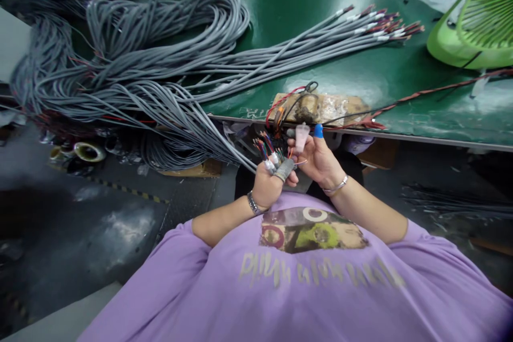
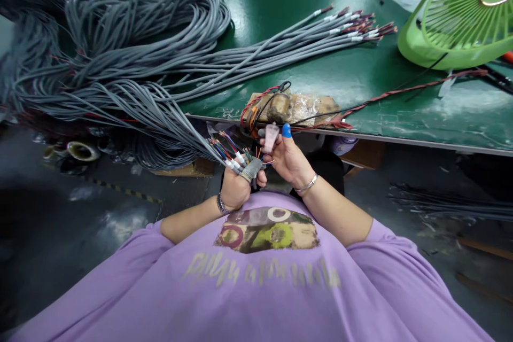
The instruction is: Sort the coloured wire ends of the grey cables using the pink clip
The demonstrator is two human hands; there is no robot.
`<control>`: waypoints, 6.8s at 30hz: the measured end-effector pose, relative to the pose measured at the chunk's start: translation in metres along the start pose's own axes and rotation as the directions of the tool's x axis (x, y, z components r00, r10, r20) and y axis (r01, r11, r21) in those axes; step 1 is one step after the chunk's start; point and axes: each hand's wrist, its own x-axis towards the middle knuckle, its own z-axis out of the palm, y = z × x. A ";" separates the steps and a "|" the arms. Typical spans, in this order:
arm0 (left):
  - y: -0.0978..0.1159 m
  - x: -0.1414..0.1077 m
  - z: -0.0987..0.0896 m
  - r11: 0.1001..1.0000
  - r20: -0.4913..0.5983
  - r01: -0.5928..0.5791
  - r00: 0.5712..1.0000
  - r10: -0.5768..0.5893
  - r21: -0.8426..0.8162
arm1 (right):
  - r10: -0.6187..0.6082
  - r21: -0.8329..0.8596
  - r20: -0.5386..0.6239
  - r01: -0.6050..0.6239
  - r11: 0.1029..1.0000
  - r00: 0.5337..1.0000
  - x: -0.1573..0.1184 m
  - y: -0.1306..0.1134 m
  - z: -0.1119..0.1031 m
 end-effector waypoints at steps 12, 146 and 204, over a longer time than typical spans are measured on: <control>0.004 -0.009 -0.014 0.989 0.113 0.005 0.993 -0.022 0.149 | 0.166 -0.433 0.164 -0.080 0.898 0.972 -0.023 -0.010 -0.022; 0.008 0.001 -0.002 0.997 0.085 0.043 0.996 -0.038 -0.067 | 0.029 -0.139 -0.089 -0.041 0.989 0.996 -0.007 -0.011 0.005; -0.003 0.007 -0.020 1.000 -0.052 0.011 0.999 -0.011 -0.004 | 0.237 -0.026 -0.108 -0.241 0.970 0.966 -0.018 0.001 -0.024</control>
